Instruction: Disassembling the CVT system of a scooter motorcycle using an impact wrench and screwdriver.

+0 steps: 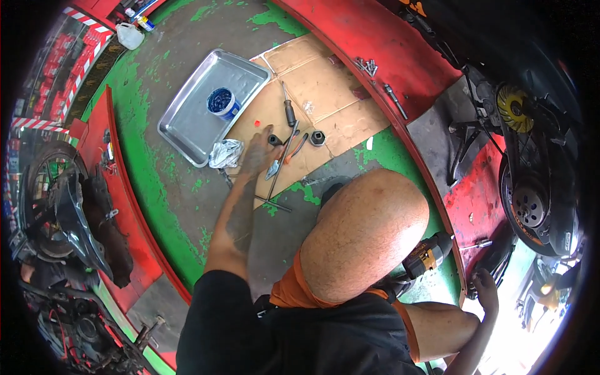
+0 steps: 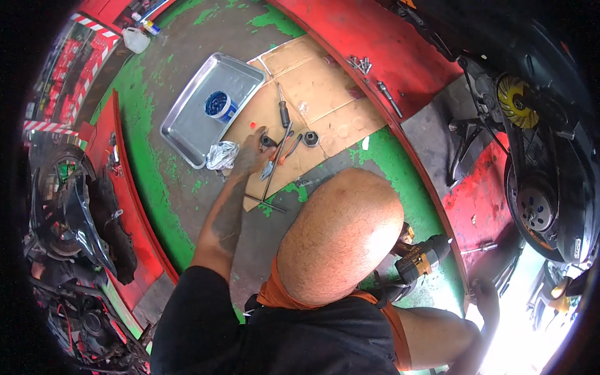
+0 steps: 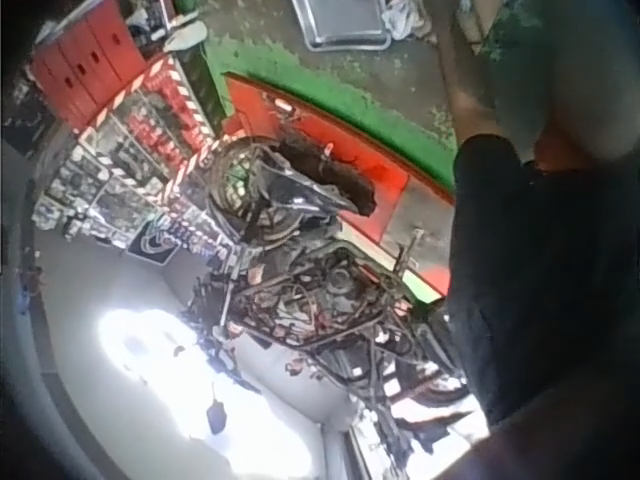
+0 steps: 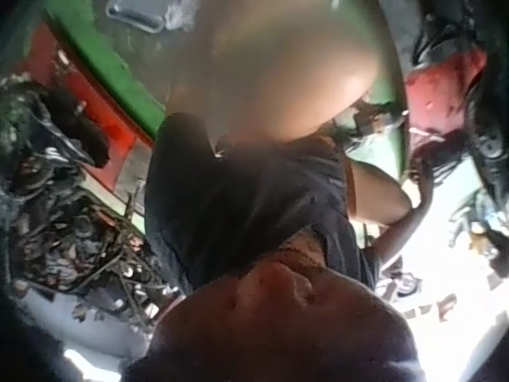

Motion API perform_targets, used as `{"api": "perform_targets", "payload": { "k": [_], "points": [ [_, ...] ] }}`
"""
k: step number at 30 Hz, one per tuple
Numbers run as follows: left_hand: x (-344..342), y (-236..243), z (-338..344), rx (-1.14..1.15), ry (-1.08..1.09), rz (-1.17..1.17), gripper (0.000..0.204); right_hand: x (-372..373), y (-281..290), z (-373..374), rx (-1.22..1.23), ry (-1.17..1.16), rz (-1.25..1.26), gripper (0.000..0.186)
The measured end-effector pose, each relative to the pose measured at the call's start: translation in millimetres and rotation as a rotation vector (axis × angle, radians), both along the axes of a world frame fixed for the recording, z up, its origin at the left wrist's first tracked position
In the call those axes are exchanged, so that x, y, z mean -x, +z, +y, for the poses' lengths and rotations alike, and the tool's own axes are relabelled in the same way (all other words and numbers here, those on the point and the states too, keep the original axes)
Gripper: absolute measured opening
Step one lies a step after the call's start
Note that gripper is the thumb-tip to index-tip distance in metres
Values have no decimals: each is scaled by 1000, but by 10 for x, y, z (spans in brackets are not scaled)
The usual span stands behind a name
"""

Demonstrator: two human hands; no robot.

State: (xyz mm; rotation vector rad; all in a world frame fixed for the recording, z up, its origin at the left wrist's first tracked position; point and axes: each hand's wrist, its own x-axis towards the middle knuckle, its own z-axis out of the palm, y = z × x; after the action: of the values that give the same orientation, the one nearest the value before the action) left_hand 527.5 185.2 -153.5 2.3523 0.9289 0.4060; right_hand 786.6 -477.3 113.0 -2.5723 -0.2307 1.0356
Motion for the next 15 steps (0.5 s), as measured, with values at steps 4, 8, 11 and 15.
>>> {"api": "perform_targets", "payload": {
  "k": [4,8,11,15],
  "points": [
    [-239,-249,-107,-30,73,-41,39,12,8,42,-41,-52,-72,24],
    [-756,616,-519,433,113,-350,39,-165,174,435,-120,203,-384,25],
    [-1136,1418,-768,546,-201,-150,39,-243,421,1601,-165,196,-296,29],
    [-1734,2031,-1124,535,-535,-55,49,-240,-16,3121,-926,-10,399,67]
  ]
}}
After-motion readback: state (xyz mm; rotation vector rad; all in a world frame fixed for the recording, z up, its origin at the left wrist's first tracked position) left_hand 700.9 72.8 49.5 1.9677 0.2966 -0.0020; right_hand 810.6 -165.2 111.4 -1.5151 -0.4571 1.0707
